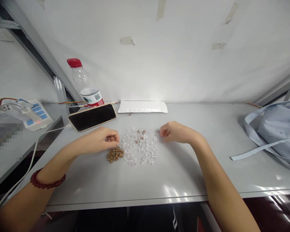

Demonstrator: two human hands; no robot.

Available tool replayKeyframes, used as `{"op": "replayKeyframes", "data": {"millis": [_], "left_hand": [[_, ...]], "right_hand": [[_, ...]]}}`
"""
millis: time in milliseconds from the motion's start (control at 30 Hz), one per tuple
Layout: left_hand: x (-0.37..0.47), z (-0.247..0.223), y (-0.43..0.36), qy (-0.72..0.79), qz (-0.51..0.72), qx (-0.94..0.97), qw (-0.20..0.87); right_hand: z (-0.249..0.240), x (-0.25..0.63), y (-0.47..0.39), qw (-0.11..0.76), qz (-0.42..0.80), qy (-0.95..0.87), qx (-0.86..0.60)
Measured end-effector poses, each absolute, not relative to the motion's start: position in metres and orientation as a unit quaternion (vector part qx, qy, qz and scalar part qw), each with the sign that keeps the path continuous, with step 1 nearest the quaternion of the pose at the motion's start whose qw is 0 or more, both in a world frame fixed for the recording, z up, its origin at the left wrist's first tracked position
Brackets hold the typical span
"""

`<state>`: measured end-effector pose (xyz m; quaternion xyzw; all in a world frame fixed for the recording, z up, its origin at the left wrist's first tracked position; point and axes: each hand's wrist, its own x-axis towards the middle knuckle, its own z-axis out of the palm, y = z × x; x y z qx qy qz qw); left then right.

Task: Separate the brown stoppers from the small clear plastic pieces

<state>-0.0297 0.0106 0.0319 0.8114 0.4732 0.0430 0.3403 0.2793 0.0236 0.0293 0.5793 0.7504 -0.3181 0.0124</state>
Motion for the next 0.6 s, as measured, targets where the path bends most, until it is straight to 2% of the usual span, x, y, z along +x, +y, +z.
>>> {"op": "replayKeyframes", "data": {"millis": [133, 267, 400, 500, 600], "left_hand": [[-0.028, 0.035, 0.010, 0.480, 0.075, 0.803, 0.345], [-0.020, 0.038, 0.004, 0.463, 0.156, 0.793, 0.363], [-0.005, 0.035, -0.006, 0.436, 0.259, 0.755, 0.415], [0.005, 0.028, -0.014, 0.414, 0.332, 0.739, 0.414], [0.011, 0.021, -0.018, 0.398, 0.378, 0.751, 0.366]], "right_hand": [[0.032, 0.277, 0.023, -0.052, -0.316, 0.751, 0.577], [0.035, 0.263, 0.017, -0.232, -0.329, 0.731, 0.551], [0.030, 0.239, 0.010, -0.385, -0.443, 0.660, 0.469], [0.022, 0.222, 0.006, -0.417, -0.532, 0.601, 0.426], [0.016, 0.212, 0.004, -0.416, -0.616, 0.537, 0.400]]}}
